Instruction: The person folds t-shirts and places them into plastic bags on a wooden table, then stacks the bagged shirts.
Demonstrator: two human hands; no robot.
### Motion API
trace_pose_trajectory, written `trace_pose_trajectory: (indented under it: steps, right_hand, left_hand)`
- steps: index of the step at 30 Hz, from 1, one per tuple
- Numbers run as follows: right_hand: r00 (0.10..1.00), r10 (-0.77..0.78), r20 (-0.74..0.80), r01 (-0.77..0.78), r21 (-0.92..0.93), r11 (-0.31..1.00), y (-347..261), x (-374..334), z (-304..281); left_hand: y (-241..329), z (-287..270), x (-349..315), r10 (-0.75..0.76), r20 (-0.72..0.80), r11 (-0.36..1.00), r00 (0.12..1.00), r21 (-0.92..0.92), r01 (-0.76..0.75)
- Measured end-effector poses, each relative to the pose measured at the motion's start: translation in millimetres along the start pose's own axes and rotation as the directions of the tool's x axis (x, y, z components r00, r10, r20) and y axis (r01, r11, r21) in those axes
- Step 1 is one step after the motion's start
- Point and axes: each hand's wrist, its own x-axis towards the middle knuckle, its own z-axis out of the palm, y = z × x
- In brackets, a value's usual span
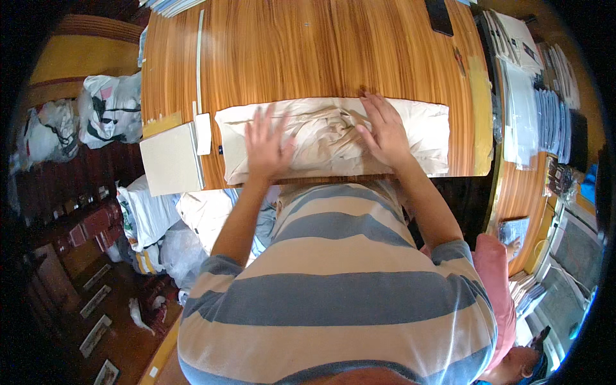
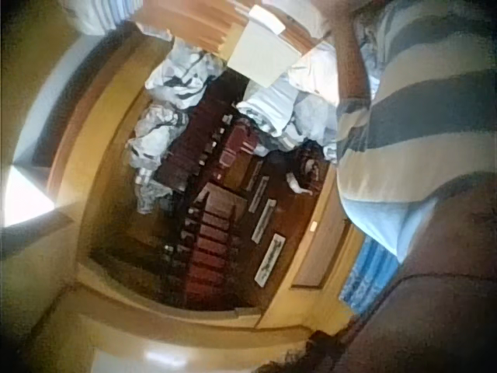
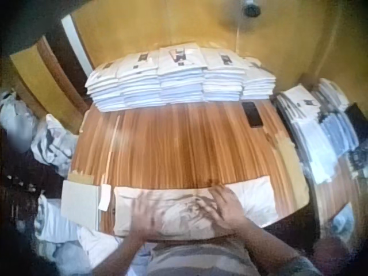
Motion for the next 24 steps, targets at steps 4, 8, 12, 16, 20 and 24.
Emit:
trace_pose_trajectory:
  steps: [4,8,12,16,20,24]
  right_hand:
    - [0.985,0.139,-0.097,-0.168,-0.427,0.889,113.3,-51.8,-18.6]
    - [0.94,0.319,-0.126,-0.339,-0.472,0.814,143.1,-78.0,-43.2]
    - [0.946,0.321,-0.045,-0.304,-0.472,0.828,94.2,-69.9,-35.0]
    - [0.99,0.137,-0.022,-0.132,-0.452,0.882,80.3,-61.5,-56.0]
    - [0.976,-0.116,0.184,0.162,-0.258,0.952,98.2,-46.1,-69.2]
    - [0.853,-0.316,0.416,0.393,-0.112,0.913,117.5,-42.4,-73.0]
  left_hand:
    - [15.5,18.9,23.8,-0.054,0.102,0.994,0.993,0.1,0.044]
    - [-25.6,27.0,87.7,0.147,0.097,0.987,0.984,0.045,-0.151]
    - [-113.1,21.7,166.1,0.318,0.083,0.924,0.944,0.195,-0.328]
    - [-90.2,-1.8,187.4,0.232,-0.143,0.963,0.962,0.176,-0.206]
    - [59.4,34.3,96.6,0.209,-0.09,0.911,0.974,-0.343,-0.227]
    - [183.2,55.9,29.9,0.483,0.22,0.852,0.848,-0.342,-0.396]
